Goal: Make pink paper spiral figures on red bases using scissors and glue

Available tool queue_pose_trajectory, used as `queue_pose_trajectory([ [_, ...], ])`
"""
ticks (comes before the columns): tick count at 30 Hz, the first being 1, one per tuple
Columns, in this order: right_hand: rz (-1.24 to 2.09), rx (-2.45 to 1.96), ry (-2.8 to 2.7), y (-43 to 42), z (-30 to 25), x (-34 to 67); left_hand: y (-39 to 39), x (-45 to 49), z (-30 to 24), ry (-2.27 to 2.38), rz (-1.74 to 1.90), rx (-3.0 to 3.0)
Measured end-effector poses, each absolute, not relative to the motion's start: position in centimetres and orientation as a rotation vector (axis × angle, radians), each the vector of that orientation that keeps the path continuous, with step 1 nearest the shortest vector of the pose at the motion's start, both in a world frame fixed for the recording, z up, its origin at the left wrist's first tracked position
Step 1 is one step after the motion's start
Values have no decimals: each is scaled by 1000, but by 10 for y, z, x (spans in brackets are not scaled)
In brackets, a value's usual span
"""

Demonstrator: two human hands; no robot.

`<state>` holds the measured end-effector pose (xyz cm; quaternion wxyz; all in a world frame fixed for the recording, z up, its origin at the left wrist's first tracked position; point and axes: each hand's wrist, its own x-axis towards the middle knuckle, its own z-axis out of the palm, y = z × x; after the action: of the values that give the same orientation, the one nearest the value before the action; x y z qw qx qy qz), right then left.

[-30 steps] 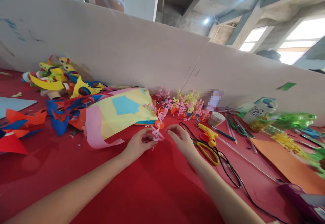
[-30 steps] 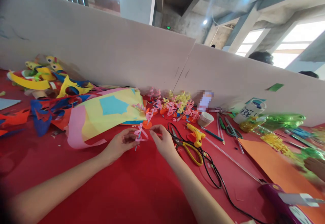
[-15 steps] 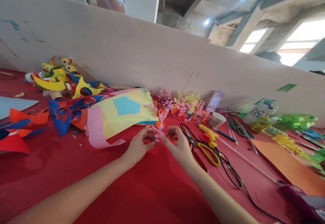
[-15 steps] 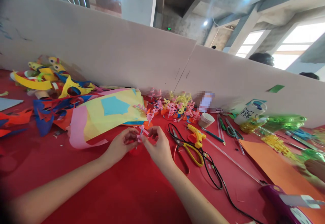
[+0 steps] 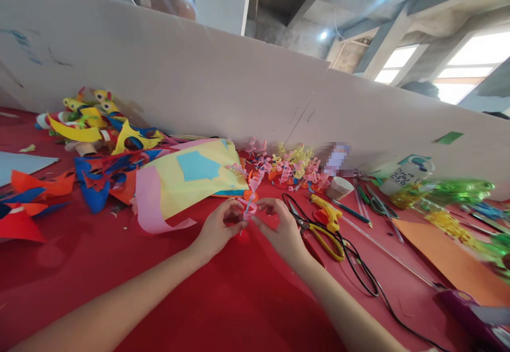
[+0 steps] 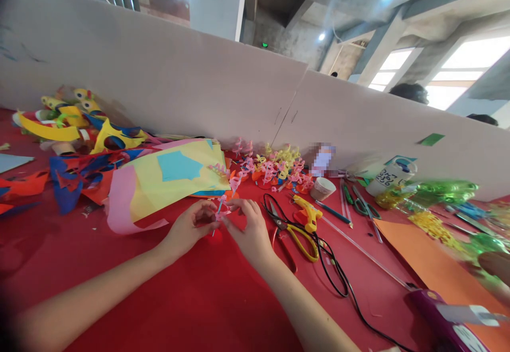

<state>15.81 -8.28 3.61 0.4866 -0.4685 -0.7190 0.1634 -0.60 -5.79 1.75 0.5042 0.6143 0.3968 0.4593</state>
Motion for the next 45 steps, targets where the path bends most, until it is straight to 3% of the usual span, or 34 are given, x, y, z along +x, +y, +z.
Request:
queue_pose_trajectory([
  [9,195,-1105,-1849,-81,36,158,-60,-5,17,937,1102,1469],
  [18,372,-1190,-1738,-79,35,154,-61,-3,16,942,1083,1501],
  [45,444,-1297,-1639,-75,32,149,-64,-5,13,925,1130,1614],
])
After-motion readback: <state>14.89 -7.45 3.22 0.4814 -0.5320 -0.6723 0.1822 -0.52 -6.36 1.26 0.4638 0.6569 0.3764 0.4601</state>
